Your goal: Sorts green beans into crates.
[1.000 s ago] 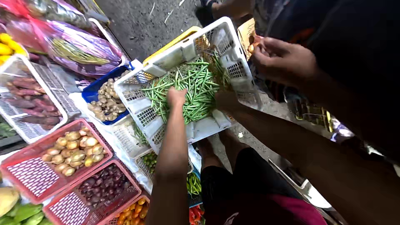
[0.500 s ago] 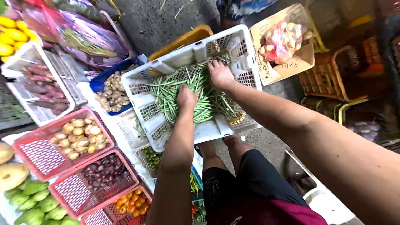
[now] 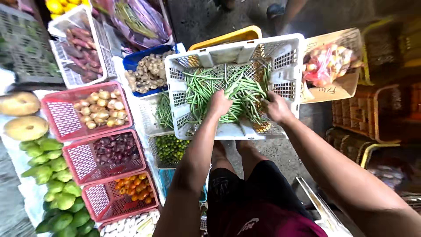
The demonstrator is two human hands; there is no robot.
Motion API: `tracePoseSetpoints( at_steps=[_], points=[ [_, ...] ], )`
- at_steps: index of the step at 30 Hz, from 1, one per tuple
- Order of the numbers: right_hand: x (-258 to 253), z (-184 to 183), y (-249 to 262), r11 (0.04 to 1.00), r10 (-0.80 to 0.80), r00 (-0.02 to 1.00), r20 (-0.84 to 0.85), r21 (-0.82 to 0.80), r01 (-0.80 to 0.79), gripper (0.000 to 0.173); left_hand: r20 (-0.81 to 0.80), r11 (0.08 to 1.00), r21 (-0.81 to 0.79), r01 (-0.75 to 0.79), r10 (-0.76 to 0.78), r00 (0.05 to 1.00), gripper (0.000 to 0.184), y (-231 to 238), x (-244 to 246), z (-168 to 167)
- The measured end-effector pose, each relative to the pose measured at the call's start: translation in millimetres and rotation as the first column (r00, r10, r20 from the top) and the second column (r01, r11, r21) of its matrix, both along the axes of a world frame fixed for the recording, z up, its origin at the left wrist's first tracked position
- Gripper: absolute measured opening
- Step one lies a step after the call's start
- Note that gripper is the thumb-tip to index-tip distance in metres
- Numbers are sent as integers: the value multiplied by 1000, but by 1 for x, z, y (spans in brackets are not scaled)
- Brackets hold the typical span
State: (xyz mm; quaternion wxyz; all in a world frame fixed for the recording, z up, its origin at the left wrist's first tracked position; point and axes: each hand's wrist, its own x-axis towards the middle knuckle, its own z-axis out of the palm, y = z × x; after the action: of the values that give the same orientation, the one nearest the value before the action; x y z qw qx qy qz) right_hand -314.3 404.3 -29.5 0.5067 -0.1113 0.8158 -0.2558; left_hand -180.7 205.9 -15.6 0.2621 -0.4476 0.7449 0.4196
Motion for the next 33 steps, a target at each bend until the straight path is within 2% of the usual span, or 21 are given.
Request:
tracePoseSetpoints(
  at_steps=[2, 3, 4, 5, 7, 10, 12, 14, 16, 19, 21, 22, 24, 26, 27, 28, 30, 32, 33],
  points=[
    [15, 2, 8, 981, -189, 967, 171, -14, 194, 31, -117, 950, 200, -240, 267, 957, 53, 1, 28, 11],
    [23, 5, 8, 962, -265, 938, 224, -3, 273, 30, -169, 849, 358, -388, 467, 868, 55, 4, 43, 11],
    [29, 11, 8, 948, -305, 917, 257, -7, 318, 30, -180, 712, 512, -480, 635, 751, 51, 6, 58, 13],
    [33, 17, 5, 943, -313, 911, 270, -26, 331, 30, -169, 595, 615, -518, 741, 650, 46, 6, 71, 15],
    [40, 26, -7, 941, -309, 910, 276, -48, 334, 28, -174, 459, 729, -508, 842, 511, 33, 0, 91, 15],
    [62, 25, -22, 916, -384, 874, 297, 9, 400, 30, -153, 362, 810, -462, 890, 429, 28, -9, 114, 17],
    [77, 32, -36, 898, -418, 854, 308, 1, 439, 28, -148, 334, 834, -439, 903, 404, 27, -13, 123, 22],
    [100, 48, -51, 900, -398, 869, 293, -58, 432, 28, -150, 281, 881, -381, 929, 337, 26, -20, 135, 28],
    [124, 60, -70, 904, -393, 886, 245, -74, 421, 23, -183, 280, 906, -318, 935, 303, 26, -29, 151, 45],
    [157, 67, -97, 876, -471, 857, 208, -7, 483, 21, -305, 385, 842, -377, 917, 256, 28, -51, 191, 80],
    [182, 74, -116, 885, -438, 882, 172, -92, 457, 20, -459, 492, 666, -560, 863, 212, 31, -78, 227, 87],
    [194, 80, -126, 903, -368, 914, 170, -169, 395, 19, -512, 536, 507, -675, 817, 265, 37, -96, 248, 82],
    [222, 92, -145, 935, -149, 965, 214, -289, 208, 19, -472, 574, 138, -807, 755, 456, 47, -131, 293, 50],
    [263, 98, -170, 950, 54, 949, 310, -307, 46, 21, -319, 579, -110, -808, 750, 580, 50, -158, 333, -3],
    [287, 94, -183, 952, 109, 923, 369, -306, 10, 21, -232, 587, -187, -788, 753, 616, 51, -166, 344, -32],
    [311, 84, -198, 958, 134, 896, 424, -288, -7, 21, -155, 606, -236, -759, 748, 646, 51, -171, 350, -60],
    [354, 42, -226, 978, 94, 875, 474, -207, 8, 22, -62, 678, -243, -693, 702, 709, 58, -174, 350, -105],
    [381, -17, -251, 996, 4, 917, 400, -80, 30, 26, -36, 768, -218, -603, 611, 791, 67, -168, 346, -144],
    [388, -46, -261, 1000, -6, 937, 350, -13, 11, 35, -9, 804, -208, -557, 568, 823, 71, -164, 345, -163]
  ],
)
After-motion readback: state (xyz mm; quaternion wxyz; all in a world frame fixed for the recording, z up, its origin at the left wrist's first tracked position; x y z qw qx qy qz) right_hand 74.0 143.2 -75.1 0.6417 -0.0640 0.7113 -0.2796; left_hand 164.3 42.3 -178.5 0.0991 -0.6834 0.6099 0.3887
